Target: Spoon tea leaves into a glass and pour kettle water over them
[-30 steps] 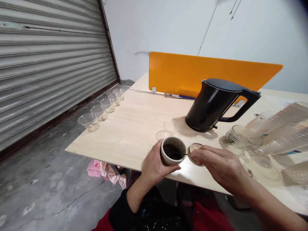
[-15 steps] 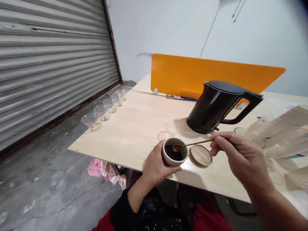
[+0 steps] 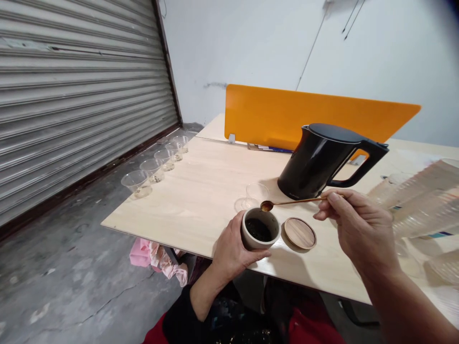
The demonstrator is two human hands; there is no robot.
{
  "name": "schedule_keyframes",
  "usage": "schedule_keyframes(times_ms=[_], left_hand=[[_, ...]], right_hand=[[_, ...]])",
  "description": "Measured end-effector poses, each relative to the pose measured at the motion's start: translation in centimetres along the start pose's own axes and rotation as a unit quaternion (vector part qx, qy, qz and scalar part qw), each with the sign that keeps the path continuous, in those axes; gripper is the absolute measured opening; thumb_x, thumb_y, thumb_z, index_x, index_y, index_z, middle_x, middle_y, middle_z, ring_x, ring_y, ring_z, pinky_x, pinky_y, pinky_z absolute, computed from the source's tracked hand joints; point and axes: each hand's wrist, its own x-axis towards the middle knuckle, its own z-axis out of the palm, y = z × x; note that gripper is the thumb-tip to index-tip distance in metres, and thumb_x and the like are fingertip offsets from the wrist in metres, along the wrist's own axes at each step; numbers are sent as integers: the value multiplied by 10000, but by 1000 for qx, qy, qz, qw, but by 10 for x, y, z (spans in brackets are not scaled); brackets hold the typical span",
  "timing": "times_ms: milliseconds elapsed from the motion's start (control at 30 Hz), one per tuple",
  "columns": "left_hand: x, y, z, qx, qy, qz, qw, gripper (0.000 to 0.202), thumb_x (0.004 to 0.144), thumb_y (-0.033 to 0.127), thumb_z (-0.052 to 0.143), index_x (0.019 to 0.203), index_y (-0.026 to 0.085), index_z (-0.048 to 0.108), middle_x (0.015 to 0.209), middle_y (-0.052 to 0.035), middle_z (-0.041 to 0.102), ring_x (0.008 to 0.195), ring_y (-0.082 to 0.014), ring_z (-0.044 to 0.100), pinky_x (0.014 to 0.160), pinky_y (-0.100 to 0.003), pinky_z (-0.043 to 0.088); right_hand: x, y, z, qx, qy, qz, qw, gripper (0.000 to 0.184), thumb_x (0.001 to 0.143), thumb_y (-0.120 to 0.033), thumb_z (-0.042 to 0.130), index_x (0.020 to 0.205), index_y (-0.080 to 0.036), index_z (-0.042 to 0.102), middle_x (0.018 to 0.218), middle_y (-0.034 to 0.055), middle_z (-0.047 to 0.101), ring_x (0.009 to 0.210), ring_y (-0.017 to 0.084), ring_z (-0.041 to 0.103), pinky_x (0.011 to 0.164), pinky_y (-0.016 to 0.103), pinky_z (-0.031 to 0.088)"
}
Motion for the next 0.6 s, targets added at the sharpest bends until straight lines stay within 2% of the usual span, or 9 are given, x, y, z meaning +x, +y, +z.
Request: schedule_keyframes(times_ms=[100,233,300,433,600], left_hand=[[1,0,1,-2,1,1,1000,1016,627,547,923,1459,267,412,1425,-128,602,1323,-375,581,1097,-578,480],[1,1,0,1,3,-11,1000,1010,617,514,934,1456,282,424,1423,-124,602,1329,-380,574,1100,-582,472],[0,2,0,3,2,-15,1000,1005,616,503,936,1454,281,430,1421,-125,603,1330,-380,573,1100,-581,471],[0,4,0,5,5,-12,1000,1004,619,489,935,1455,265,426,1441,-139,588,1348,-381,557,1111,-587,456],[0,2,0,6,6,-11,1000,1006,625,463,935,1463,266,414,1433,-129,596,1341,-364,565,1108,-565,464]], right_hand=[[8,-6,4,-4,31,-21,999,183,923,-410,725,924,-229,749,771,1,684,631,147,659,634,307,584],[12,-10,16,-14,75,-95,993,147,951,-393,685,953,-258,743,785,4,688,642,168,668,638,349,594],[13,-5,26,-59,57,-135,987,144,975,-367,650,977,-253,738,766,-3,693,651,166,675,656,339,584],[17,14,43,-171,-50,-175,968,156,993,-334,618,985,-232,736,711,-13,704,671,160,694,677,302,553],[24,18,44,-133,-13,-150,980,184,994,-371,618,995,-227,733,771,-4,714,660,154,708,661,293,566]])
